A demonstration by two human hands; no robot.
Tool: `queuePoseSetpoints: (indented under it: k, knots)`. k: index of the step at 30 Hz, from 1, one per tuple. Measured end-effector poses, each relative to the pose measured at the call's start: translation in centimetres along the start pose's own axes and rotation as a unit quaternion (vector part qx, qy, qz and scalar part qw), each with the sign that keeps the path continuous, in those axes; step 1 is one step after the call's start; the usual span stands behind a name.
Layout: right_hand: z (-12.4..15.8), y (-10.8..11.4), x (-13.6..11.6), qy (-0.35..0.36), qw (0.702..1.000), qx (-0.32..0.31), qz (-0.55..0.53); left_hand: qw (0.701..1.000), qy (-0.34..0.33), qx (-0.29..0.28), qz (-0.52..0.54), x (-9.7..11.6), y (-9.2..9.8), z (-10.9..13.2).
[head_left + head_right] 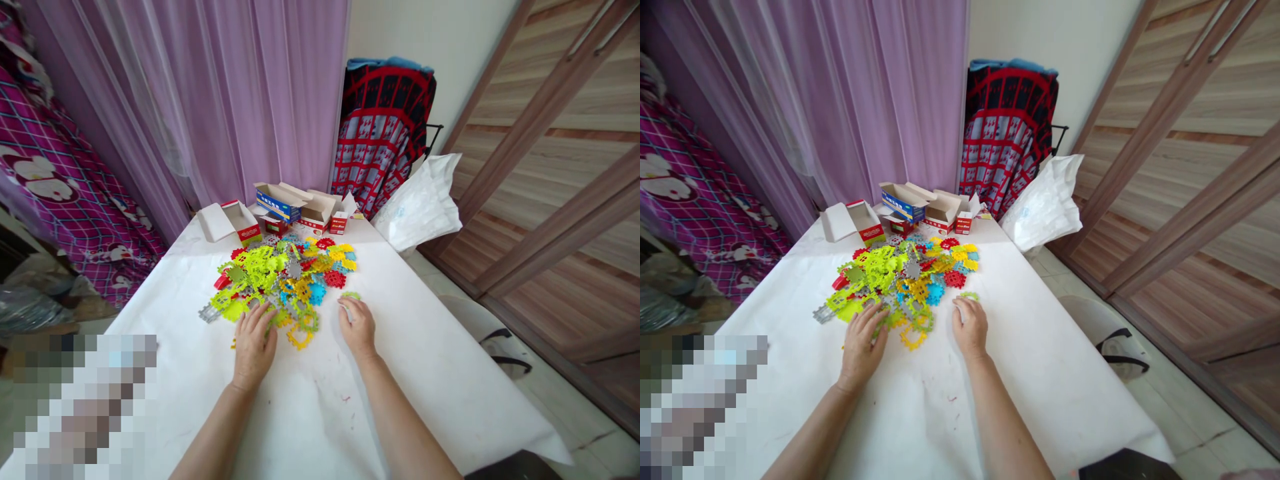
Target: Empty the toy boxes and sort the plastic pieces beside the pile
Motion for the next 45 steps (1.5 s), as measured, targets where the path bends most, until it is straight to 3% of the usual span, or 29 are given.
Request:
queuePoseSetpoints:
  k: [3, 6, 8, 15, 19, 23, 29, 32, 38, 41, 45]
  knots:
    - [-0.4, 1.1, 2.5, -0.064, 0.990, -0.023, 0.121, 0.999, 0.020, 0.032, 0.039, -1.2, 0.7, -0.6]
    - [-0.9, 1.1, 3.1, -0.056, 0.980, -0.094, 0.166, 0.992, 0.065, 0.059, 0.087, -2.3, 1.3, -1.3]
    - [-1.1, 0.7, 2.9, -0.025, 0.980, -0.121, 0.154, 0.983, 0.119, 0.066, 0.124, -2.8, 1.5, -1.6]
    - [-0.4, 0.0, 0.2, 0.033, 0.992, -0.120, 0.014, 0.929, 0.284, 0.052, 0.231, -3.5, 1.1, -1.5]
    - [0.0, 0.0, -0.2, 0.048, 0.989, -0.127, -0.053, 0.914, 0.312, 0.061, 0.250, -3.3, 1.4, -1.5]
    - [0.2, 0.4, 0.9, -0.042, 0.996, -0.064, -0.050, 0.912, 0.320, 0.066, 0.249, -3.2, 1.5, -1.6]
    - [0.3, 1.2, -1.1, 0.019, 0.981, -0.194, -0.022, 0.909, 0.326, 0.051, 0.254, -3.6, 1.1, -1.6]
    - [0.4, 1.2, -1.7, 0.016, 0.981, -0.194, -0.004, 0.906, 0.331, 0.045, 0.261, -4.0, 0.8, -1.6]
    - [0.3, 1.2, 1.8, -0.040, 0.992, -0.103, 0.068, 0.899, 0.345, 0.030, 0.268, -4.2, 0.8, -1.6]
    - [-0.1, 1.7, 4.4, -0.059, 0.991, -0.096, 0.073, 0.898, 0.361, 0.028, 0.249, -4.1, 0.9, -1.7]
    - [-0.4, 2.4, 6.8, -0.016, 0.993, -0.111, 0.033, 0.895, 0.371, 0.027, 0.245, -4.0, 1.1, -1.8]
Point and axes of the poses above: each hand's wrist, its own z-axis away from the middle knuckle, its own y-axis out of the back of the hand, x = y × z, the point moved 1 cm from there along -z, towards the middle knuckle, and after that the axes turned 12 degrees about y, right-handed, at the moved point
